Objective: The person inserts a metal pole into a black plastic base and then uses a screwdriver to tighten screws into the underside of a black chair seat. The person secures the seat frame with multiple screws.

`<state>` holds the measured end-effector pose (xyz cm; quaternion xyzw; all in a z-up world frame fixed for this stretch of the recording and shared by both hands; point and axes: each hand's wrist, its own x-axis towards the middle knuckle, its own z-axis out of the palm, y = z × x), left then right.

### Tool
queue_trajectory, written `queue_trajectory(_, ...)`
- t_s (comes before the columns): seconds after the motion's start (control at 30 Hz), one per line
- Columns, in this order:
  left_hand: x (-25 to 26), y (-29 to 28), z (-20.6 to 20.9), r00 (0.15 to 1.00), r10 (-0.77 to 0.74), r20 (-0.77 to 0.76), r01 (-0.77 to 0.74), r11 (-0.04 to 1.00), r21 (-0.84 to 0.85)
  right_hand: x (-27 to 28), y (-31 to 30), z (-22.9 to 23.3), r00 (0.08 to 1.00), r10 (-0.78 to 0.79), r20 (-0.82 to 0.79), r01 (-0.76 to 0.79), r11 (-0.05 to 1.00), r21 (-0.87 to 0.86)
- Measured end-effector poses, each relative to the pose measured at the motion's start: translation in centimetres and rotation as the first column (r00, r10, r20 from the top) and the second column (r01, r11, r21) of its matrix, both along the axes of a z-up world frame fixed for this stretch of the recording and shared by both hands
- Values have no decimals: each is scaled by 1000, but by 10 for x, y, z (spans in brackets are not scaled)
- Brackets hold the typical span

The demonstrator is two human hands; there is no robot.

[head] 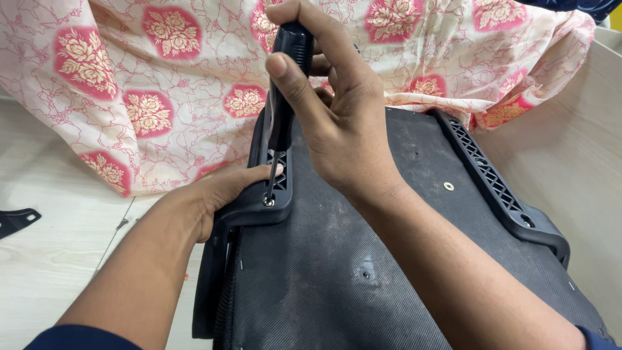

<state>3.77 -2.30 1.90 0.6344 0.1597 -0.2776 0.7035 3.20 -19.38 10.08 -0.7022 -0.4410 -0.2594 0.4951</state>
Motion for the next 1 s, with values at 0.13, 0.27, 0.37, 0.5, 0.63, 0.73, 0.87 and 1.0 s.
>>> queue_trajectory(0.13, 1, -2, 2, 996, 23, 81, -28, 997, 70, 2, 0, 3, 1000, 10, -7, -10, 1000, 20)
queue_trajectory(0.27, 6, -2, -5, 999, 33, 27, -33, 999, -11, 0, 2, 6, 998, 20, -58, -20, 1000, -2)
queue_trajectory(0.37, 10, -1, -8, 998, 51, 32, -49, 997, -55, 2, 4, 7, 999, 46, -19, -47, 999, -20)
queue_trajectory(0.5, 14, -1, -11, 995, 96, 16, -93, 989, -117, 8, 1, 6, 994, 108, -15, -109, 993, -37)
queue_trajectory(0.63, 19, -3, -8, 996, 90, -11, -91, 993, -69, 11, -5, 6, 980, 190, -61, -191, 982, -5)
queue_trajectory(0.73, 25, -4, -6, 999, 28, -24, -29, 999, -23, 11, -1, 6, 983, 119, -138, -120, 993, 4)
queue_trajectory(0.87, 35, -6, -5, 999, 36, 25, -33, 995, -95, 10, 8, 7, 994, 2, -110, -4, 1000, -10)
queue_trajectory(1.0, 48, -8, -9, 999, 38, 29, -34, 991, -132, 14, 8, 2, 997, 76, 20, -75, 997, -30)
